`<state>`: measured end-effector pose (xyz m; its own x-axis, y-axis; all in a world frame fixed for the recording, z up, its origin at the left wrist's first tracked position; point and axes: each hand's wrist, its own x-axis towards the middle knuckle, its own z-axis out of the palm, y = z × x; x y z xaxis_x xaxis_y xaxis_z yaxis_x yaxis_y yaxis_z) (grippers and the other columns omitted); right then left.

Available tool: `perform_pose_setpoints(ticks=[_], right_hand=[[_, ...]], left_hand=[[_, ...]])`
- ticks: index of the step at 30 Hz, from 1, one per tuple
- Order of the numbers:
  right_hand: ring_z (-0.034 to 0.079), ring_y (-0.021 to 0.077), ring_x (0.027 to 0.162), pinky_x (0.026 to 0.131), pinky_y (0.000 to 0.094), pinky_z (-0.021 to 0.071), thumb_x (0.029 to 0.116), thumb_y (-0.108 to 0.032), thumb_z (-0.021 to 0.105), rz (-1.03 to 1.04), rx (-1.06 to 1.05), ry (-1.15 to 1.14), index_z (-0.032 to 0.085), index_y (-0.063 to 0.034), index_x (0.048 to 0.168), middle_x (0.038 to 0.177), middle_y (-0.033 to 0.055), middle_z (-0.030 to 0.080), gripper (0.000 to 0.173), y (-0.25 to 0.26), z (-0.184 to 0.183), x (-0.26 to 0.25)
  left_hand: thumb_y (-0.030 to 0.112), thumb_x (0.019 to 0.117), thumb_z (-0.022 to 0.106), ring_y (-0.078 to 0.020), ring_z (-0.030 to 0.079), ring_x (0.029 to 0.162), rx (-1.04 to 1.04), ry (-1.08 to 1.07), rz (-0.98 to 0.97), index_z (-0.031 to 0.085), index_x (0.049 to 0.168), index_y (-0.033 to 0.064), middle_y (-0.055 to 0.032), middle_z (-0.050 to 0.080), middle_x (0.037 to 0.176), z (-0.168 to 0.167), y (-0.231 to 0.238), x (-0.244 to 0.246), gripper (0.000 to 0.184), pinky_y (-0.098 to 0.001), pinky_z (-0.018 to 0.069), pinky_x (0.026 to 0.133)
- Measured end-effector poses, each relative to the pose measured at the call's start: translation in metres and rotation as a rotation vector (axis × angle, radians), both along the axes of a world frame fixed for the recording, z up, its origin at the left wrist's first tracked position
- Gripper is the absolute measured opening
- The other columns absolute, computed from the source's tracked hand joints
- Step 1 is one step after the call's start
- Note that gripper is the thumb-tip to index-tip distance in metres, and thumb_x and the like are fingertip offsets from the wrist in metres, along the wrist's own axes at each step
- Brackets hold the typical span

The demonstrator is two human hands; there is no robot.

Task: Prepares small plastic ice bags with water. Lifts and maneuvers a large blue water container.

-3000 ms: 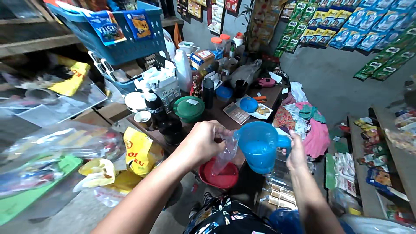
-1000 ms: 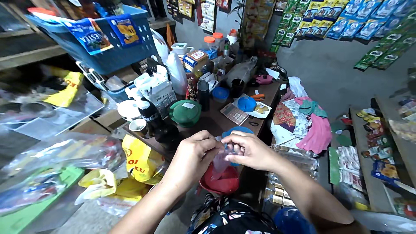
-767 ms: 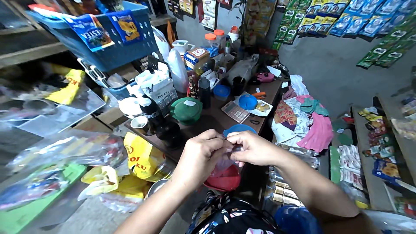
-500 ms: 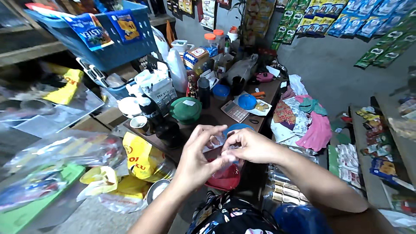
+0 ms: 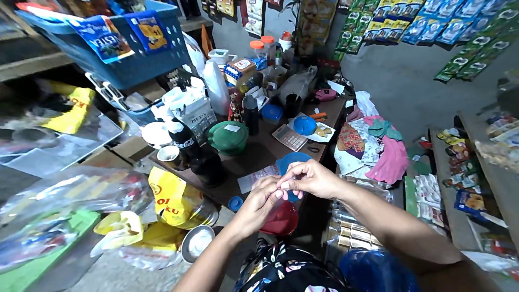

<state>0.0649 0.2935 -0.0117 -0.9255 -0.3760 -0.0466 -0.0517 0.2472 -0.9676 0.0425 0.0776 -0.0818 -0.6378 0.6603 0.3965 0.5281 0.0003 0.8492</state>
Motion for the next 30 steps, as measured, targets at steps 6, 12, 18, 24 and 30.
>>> perform_pose_setpoints(ticks=[6, 12, 18, 24, 30], right_hand=[[0.064, 0.0020, 0.070, 0.064, 0.0166, 0.0576, 0.0955, -0.003, 0.067, -0.168, -0.248, 0.078, 0.075, 0.0020, 0.102, 0.094, 0.0015, 0.068, 0.011, -0.004, -0.013, 0.019], [0.064, 0.0136, 0.103, 0.080, 0.0270, 0.0581, 0.0933, -0.051, 0.069, -0.409, -0.020, 0.460, 0.043, -0.0009, 0.151, 0.141, 0.0190, 0.051, 0.080, -0.026, -0.093, 0.060], [0.047, 0.0309, 0.139, 0.115, 0.0444, 0.0410, 0.0955, -0.034, 0.071, -0.506, 0.377, 1.039, 0.050, -0.0348, 0.138, 0.148, 0.0153, 0.046, 0.048, -0.042, -0.213, 0.071], [0.047, 0.0215, 0.140, 0.116, 0.0375, 0.0419, 0.0999, -0.016, 0.067, -0.573, 0.223, 1.144, 0.058, -0.0270, 0.135, 0.145, 0.0071, 0.049, 0.038, -0.040, -0.203, 0.070], [0.062, 0.0087, 0.124, 0.106, 0.0303, 0.0535, 0.1048, -0.033, 0.057, -0.497, -0.437, 0.431, 0.025, 0.0079, 0.156, 0.144, 0.0119, 0.058, 0.073, -0.034, -0.182, 0.090]], left_hand=[[0.020, 0.1068, 0.046, -0.0137, 0.061, 0.123, -0.052, 0.146, 0.178, 0.073, 0.096, 0.0041, -0.0038, 0.074, 0.107, 0.013, 0.008, 0.007, 0.034, -0.0547, 0.0255, 0.121], [0.017, 0.1076, 0.046, -0.0093, 0.069, 0.102, 0.225, -0.125, 0.219, 0.072, 0.100, 0.0120, 0.0037, 0.075, 0.101, 0.071, 0.009, 0.009, 0.028, -0.0352, 0.0537, 0.102], [0.020, 0.1118, 0.035, -0.0163, 0.070, 0.109, 0.554, -0.399, 0.279, 0.064, 0.104, 0.0210, 0.0035, 0.073, 0.104, 0.133, -0.001, -0.010, 0.030, -0.0383, 0.0579, 0.098], [0.022, 0.1128, 0.029, -0.0142, 0.069, 0.111, 0.647, -0.602, 0.412, 0.062, 0.097, 0.0241, 0.0055, 0.073, 0.104, 0.146, -0.019, -0.038, 0.037, -0.0420, 0.0576, 0.097], [0.020, 0.1113, 0.033, -0.0121, 0.070, 0.105, 0.570, -0.655, 0.239, 0.065, 0.095, 0.0229, 0.0042, 0.073, 0.099, 0.138, -0.042, -0.042, 0.036, -0.0320, 0.0591, 0.094]])
